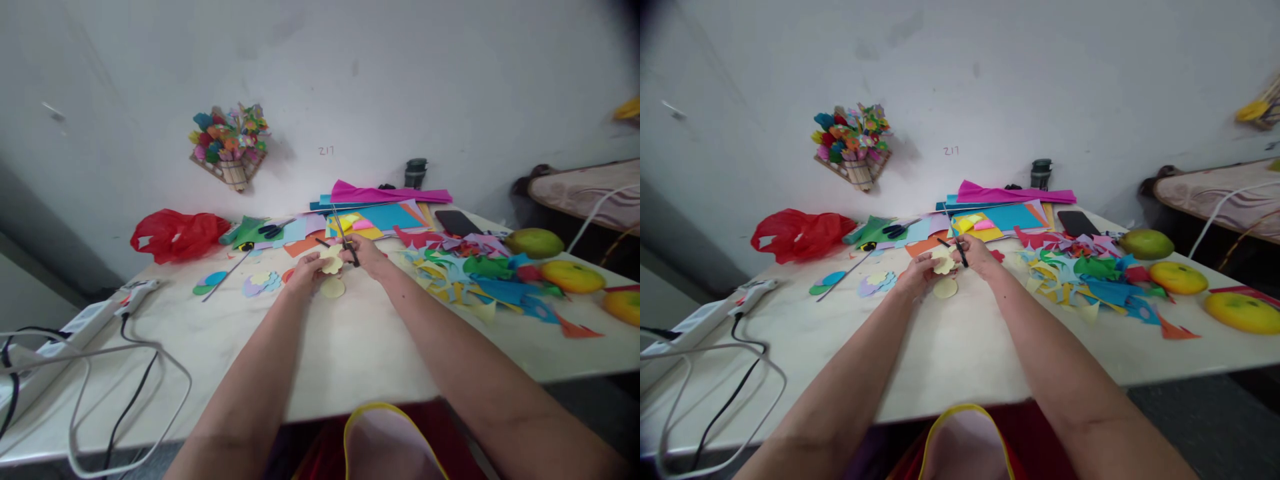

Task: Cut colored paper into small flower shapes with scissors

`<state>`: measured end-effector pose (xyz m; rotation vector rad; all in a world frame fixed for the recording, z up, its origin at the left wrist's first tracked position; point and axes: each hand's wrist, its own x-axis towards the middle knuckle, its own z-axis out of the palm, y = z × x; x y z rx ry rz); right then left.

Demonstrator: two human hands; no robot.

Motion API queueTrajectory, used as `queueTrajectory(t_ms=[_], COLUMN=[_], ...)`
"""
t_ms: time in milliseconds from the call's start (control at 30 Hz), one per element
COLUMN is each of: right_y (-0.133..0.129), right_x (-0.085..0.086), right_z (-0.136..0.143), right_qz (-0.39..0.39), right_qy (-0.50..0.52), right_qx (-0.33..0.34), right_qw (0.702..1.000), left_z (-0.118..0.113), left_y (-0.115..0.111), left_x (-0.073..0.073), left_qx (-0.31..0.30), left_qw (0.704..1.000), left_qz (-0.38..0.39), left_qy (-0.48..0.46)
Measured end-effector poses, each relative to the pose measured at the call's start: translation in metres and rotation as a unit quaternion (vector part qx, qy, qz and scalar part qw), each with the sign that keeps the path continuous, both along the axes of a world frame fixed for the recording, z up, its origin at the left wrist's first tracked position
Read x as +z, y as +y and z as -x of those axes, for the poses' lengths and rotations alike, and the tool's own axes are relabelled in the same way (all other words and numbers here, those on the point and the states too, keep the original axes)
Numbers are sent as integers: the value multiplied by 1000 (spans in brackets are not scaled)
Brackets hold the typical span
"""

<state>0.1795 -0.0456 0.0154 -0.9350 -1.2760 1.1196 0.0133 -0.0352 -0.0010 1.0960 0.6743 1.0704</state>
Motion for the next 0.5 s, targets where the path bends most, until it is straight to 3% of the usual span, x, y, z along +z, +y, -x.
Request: queueTrajectory(t_ms=[200, 500], right_y=[-2, -6], right_x=[1, 3], right_z=[6, -6], right_qz=[-3, 56], right_qy=[2, -88], right_qx=[-12, 40], right_qw=[1000, 994], left_z=[-1, 8], left_y=[2, 7], left_x=[-5, -3], left_qx=[30, 79], left_qw=[999, 996], left_qz=[-15, -38], left_qy=[-7, -11])
